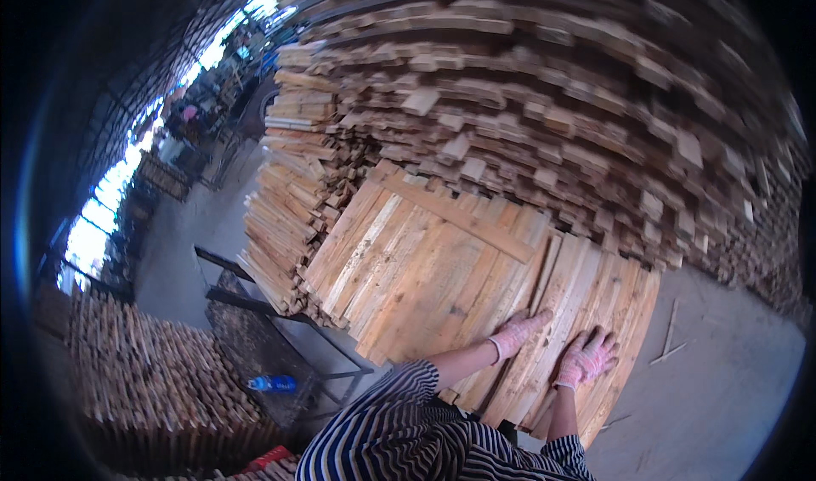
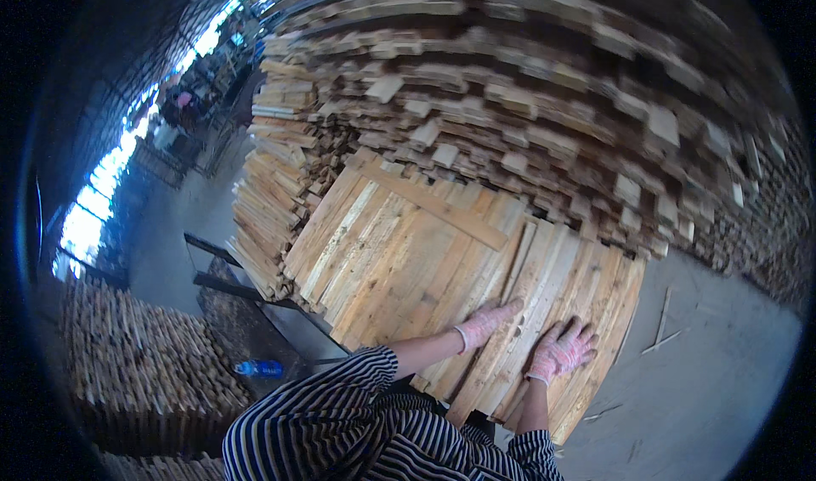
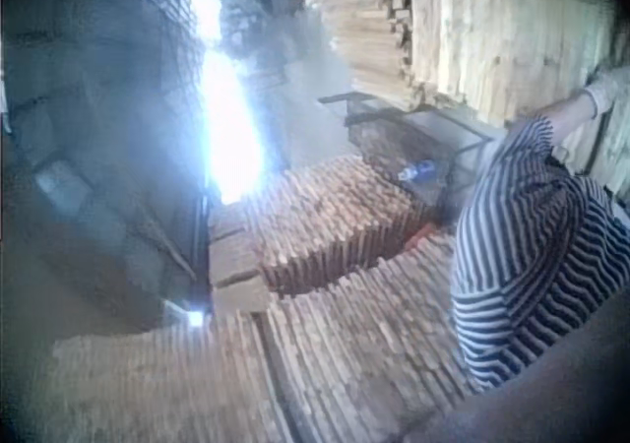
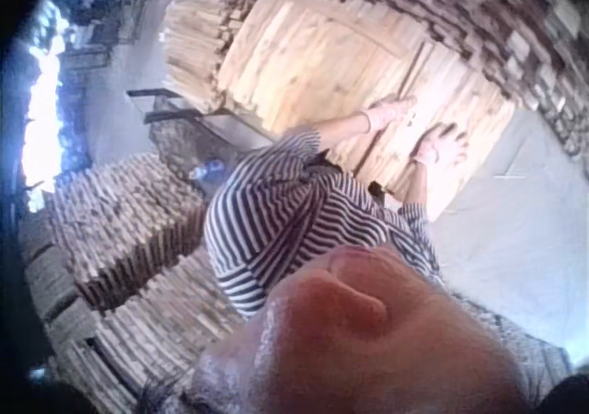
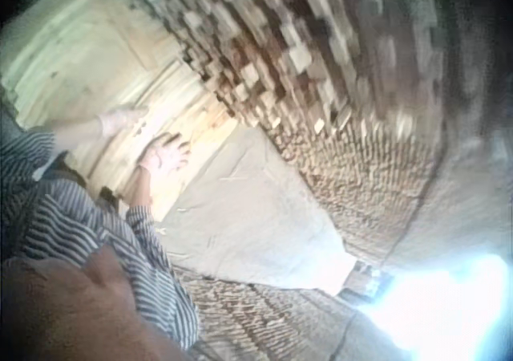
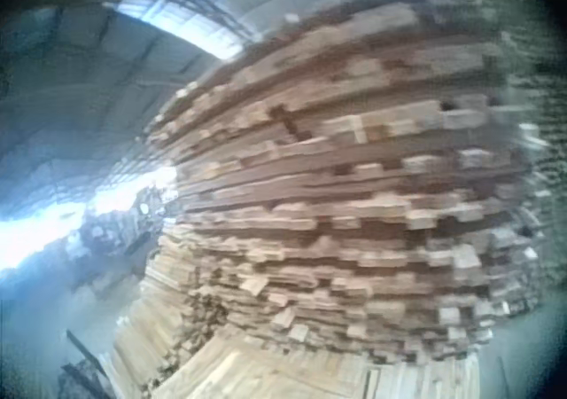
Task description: The person repeatedly picks up bundles of wooden planks from a large pile and stacks them onto a growing stack. The person wears pink gloves and a striped shirt while performing this manual labor in a warehouse environment.
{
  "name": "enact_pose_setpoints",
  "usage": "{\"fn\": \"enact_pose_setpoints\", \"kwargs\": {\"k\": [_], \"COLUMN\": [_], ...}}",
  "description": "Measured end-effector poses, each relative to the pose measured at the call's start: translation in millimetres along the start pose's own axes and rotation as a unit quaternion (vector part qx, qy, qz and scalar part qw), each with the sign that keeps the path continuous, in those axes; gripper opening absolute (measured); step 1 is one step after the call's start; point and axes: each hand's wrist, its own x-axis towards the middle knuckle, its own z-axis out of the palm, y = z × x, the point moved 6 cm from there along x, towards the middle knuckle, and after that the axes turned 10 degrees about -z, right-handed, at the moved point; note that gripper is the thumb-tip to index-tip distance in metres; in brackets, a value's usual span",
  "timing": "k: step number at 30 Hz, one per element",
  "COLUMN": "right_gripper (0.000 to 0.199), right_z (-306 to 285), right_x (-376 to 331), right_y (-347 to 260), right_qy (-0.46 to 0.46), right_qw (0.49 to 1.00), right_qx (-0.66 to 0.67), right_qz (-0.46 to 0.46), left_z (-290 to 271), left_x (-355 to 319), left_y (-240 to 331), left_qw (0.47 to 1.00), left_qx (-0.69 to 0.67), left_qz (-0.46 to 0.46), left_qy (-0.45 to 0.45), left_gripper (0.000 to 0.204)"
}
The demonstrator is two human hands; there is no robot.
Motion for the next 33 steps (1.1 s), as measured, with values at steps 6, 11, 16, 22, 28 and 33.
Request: {"fn": "enact_pose_setpoints", "kwargs": {"k": [6,11,16,22,28,33], "right_gripper": [0.048,0.049,0.071,0.088,0.087,0.085], "right_z": [5.3,-0.1,15.5,46.7,44.2,68.3], "right_x": [10.8,-1.5,-63.1,-48.7,-34.6,-46.1], "right_y": [10.7,-27.1,-116.6,-141.1,-123.6,-140.6], "right_qy": [0.072,0.022,-0.116,-0.192,-0.162,-0.043], "right_qw": [0.992,0.983,0.918,0.84,0.944,0.956], "right_qx": [-0.101,0.144,0.374,0.507,0.28,0.287], "right_qz": [-0.031,-0.114,-0.057,-0.03,0.061,-0.028], "left_z": [11.6,2.5,-18.8,-35.4,-71.4,-222.8], "left_x": [-47.1,-50.4,20.1,50.8,-16.6,-59.1], "left_y": [47.0,51.7,23.8,34.8,83.3,136.2], "left_qw": [0.996,0.986,0.993,0.961,0.924,0.839], "left_qx": [0.0,-0.024,-0.094,-0.163,0.257,0.149], "left_qz": [0.007,0.021,0.036,0.088,0.246,0.521], "left_qy": [-0.093,-0.163,-0.068,-0.204,-0.143,0.047], "left_gripper": [0.122,0.109,0.09,0.071,0.059,0.053]}}
